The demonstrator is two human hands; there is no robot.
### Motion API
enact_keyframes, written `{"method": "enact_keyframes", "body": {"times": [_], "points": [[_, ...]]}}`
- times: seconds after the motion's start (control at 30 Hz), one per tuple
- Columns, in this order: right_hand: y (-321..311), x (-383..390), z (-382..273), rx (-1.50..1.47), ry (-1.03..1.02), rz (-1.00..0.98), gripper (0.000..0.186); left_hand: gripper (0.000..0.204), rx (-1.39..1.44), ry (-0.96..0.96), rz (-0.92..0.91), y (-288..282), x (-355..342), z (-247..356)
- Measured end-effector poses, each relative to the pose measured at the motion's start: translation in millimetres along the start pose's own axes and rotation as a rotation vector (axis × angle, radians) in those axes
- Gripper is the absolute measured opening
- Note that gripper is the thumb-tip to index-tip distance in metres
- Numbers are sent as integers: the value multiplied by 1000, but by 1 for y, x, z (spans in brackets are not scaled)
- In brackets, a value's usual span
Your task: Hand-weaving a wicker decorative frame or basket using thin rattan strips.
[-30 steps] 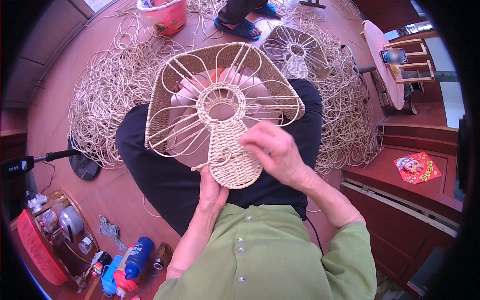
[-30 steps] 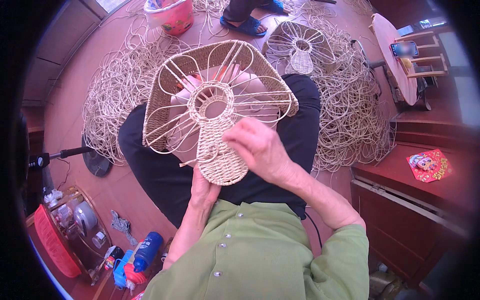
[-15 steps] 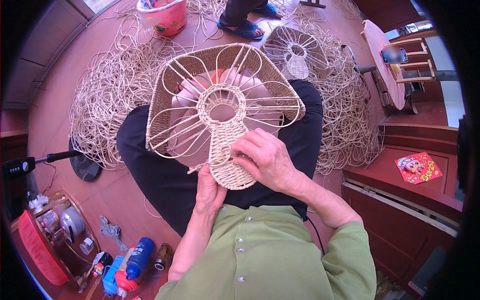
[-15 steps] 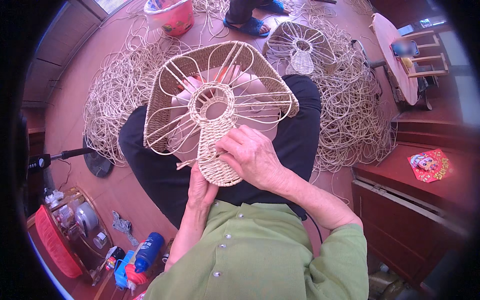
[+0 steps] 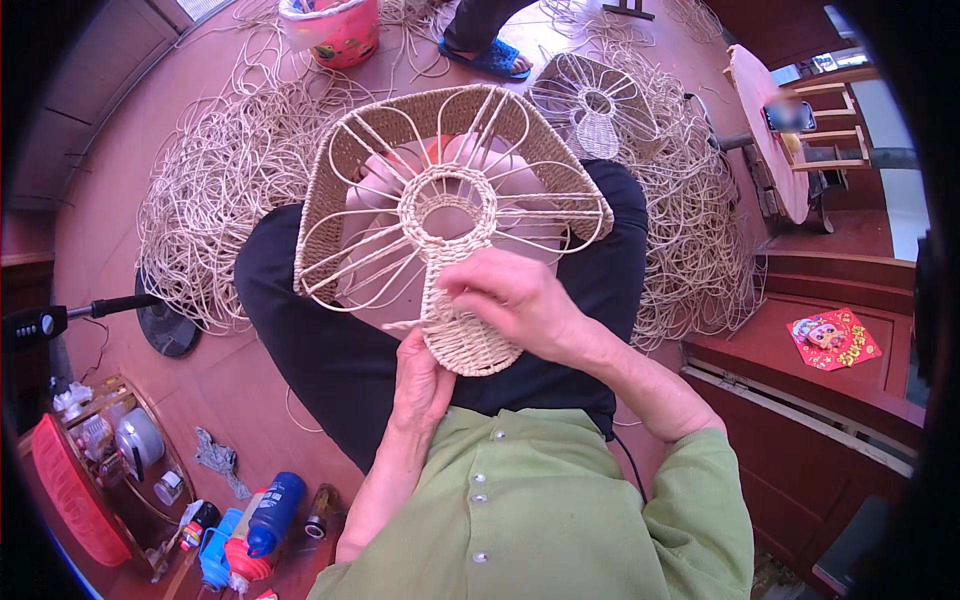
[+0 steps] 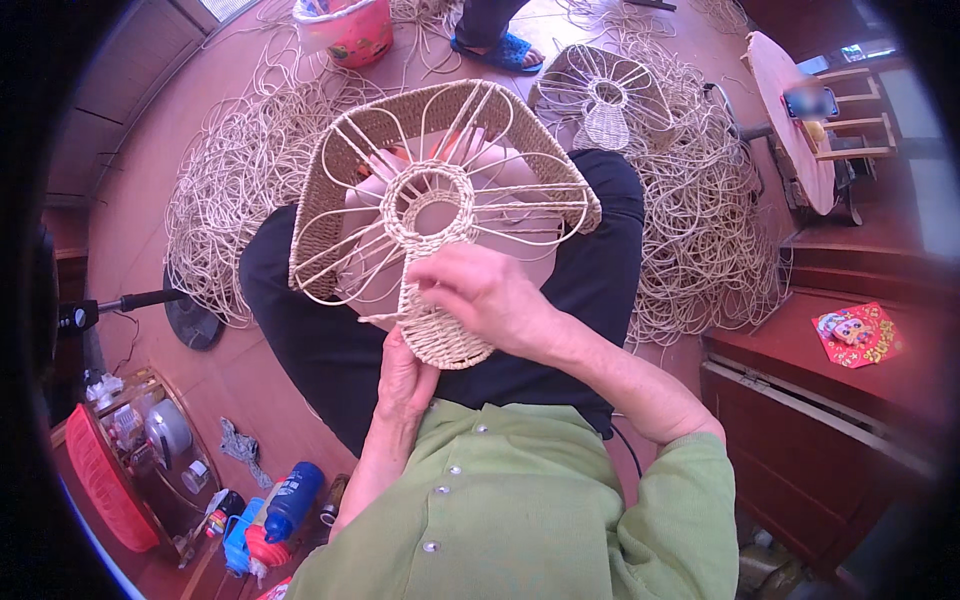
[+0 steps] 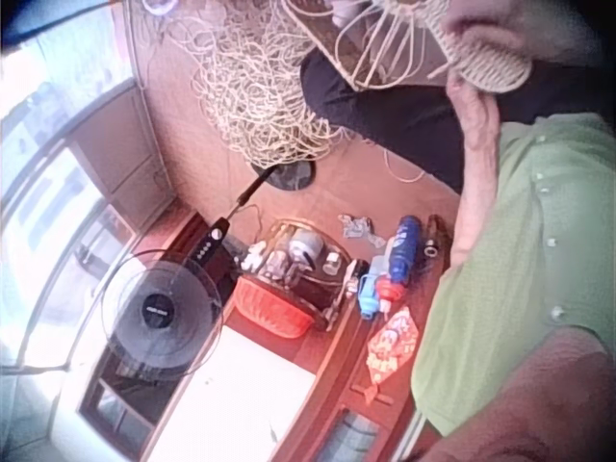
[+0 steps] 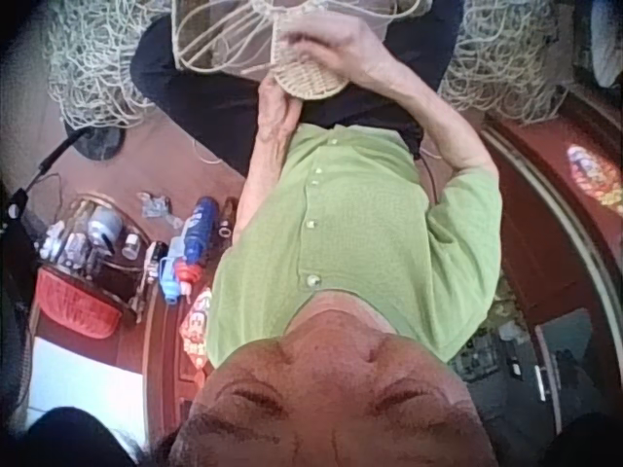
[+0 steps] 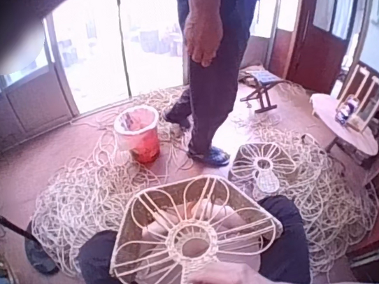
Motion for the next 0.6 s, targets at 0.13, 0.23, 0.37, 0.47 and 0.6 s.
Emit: {"method": "enact_keyframes", "body": {"times": [0.13, 0.23, 0.37, 0.47, 0.6], "points": [[-18, 14, 1, 161, 79, 74, 12, 38, -116, 52, -31, 17, -12, 6], [-13, 22, -5, 305, -49, 19, 16, 41, -149, 60, -46, 19, -12, 4], [-7, 23, -10, 417, -81, -15, 16, 40, -42, 8, -8, 11, -12, -5], [-6, 25, -12, 431, -65, -10, 16, 39, 9, -53, 27, 9, -13, -10], [-5, 29, -13, 447, -73, -20, 16, 39, 117, -131, 30, 9, -14, -11]]}}
Point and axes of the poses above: each hand's wrist, its own x-axis away from the middle knuckle, its own y-axis out of the palm, z = x × y, the point moved 3 cm from there along -x, towards the middle knuckle, and after that the axes turned 4 degrees about -z, right-handed, at the moved point
